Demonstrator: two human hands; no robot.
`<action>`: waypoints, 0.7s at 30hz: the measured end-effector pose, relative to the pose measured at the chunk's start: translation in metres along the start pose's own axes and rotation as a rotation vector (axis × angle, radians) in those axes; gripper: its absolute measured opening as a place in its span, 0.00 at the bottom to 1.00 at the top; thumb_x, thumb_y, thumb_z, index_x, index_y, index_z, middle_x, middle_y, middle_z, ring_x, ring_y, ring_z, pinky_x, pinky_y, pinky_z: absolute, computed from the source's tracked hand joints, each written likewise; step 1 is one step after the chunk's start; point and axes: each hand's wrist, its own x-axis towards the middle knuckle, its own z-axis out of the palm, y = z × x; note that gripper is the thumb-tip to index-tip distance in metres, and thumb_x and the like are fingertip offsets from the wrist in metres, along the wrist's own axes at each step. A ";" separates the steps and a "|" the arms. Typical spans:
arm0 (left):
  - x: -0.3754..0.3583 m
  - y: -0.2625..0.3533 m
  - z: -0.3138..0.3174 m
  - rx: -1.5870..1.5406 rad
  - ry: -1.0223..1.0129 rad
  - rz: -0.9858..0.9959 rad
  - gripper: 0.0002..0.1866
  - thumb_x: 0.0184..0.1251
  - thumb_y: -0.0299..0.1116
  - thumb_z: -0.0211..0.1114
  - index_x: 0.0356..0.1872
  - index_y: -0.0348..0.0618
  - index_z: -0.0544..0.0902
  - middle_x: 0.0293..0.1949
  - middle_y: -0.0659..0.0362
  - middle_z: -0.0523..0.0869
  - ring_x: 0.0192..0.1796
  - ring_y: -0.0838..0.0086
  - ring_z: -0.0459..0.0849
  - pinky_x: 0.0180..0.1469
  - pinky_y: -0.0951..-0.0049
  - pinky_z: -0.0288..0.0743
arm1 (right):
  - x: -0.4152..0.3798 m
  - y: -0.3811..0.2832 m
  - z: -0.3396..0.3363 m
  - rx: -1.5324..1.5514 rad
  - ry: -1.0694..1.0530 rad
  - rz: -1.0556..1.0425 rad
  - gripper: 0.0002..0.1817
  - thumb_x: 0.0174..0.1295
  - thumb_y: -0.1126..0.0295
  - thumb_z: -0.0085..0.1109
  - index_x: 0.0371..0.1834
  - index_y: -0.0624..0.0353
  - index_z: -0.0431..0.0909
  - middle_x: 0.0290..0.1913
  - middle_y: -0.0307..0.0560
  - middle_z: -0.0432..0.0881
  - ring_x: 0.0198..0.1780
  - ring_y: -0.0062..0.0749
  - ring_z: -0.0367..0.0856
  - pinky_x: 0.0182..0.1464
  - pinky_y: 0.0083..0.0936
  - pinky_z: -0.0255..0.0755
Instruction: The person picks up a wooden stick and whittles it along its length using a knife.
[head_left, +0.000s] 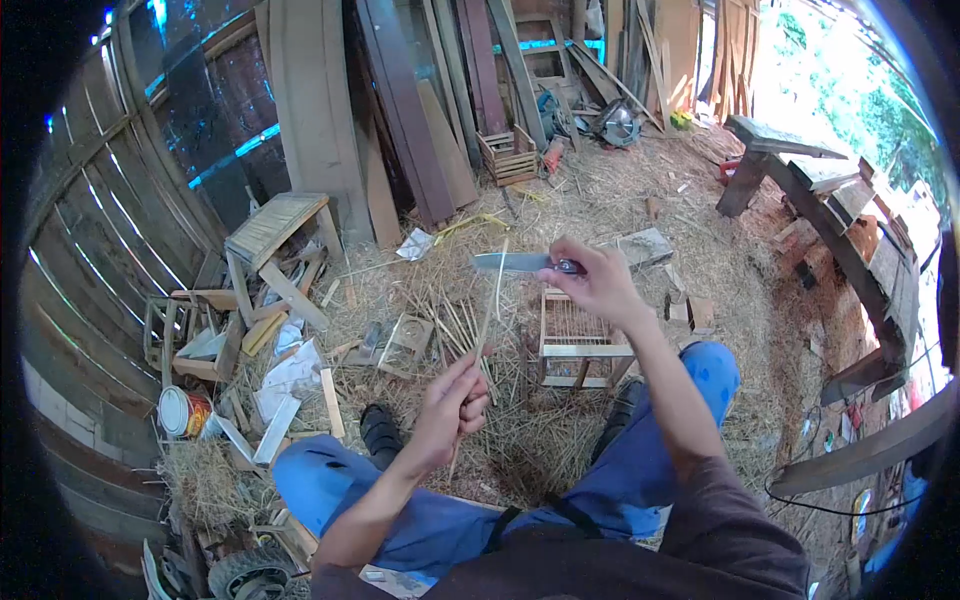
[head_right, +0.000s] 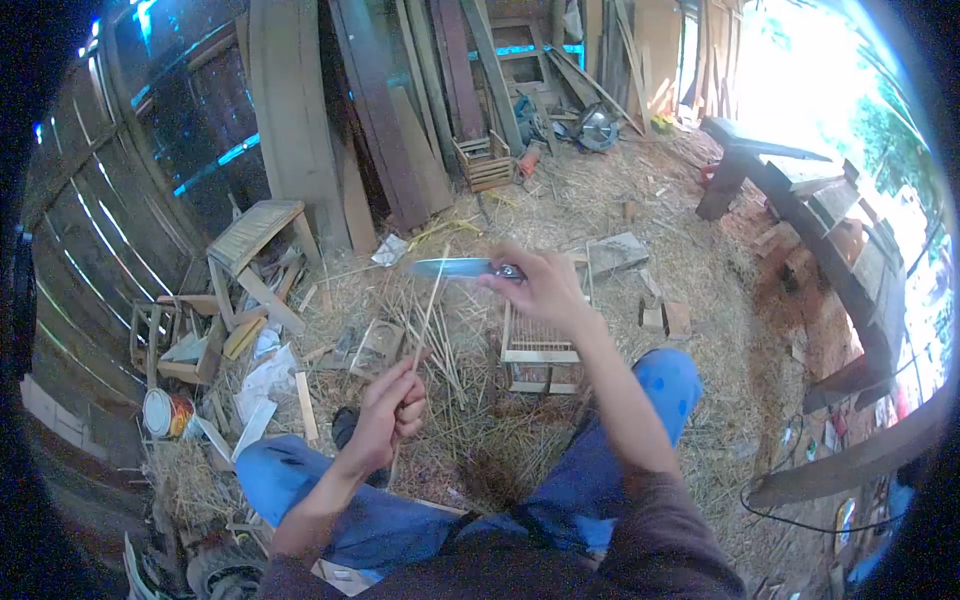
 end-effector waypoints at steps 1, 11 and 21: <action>0.000 -0.001 -0.002 0.012 0.006 -0.011 0.20 0.81 0.35 0.47 0.70 0.45 0.68 0.28 0.71 0.61 0.22 0.89 0.55 0.20 0.85 0.47 | 0.000 0.001 -0.009 -0.066 -0.052 0.089 0.17 0.60 0.52 0.68 0.39 0.52 0.77 0.25 0.44 0.83 0.27 0.41 0.85 0.30 0.34 0.75; 0.009 -0.009 -0.014 0.235 0.138 0.007 0.18 0.81 0.42 0.51 0.61 0.46 0.77 0.24 0.73 0.65 0.20 0.91 0.57 0.20 0.85 0.49 | -0.024 -0.018 0.029 -0.022 -0.070 0.026 0.15 0.61 0.54 0.67 0.40 0.49 0.77 0.24 0.43 0.82 0.25 0.39 0.84 0.28 0.35 0.74; 0.008 -0.007 -0.007 0.343 0.093 0.035 0.16 0.80 0.42 0.54 0.56 0.43 0.80 0.19 0.74 0.60 0.17 0.90 0.55 0.19 0.83 0.47 | -0.010 0.021 0.009 -0.182 0.192 0.108 0.11 0.63 0.58 0.65 0.39 0.50 0.77 0.24 0.41 0.82 0.24 0.35 0.84 0.25 0.33 0.73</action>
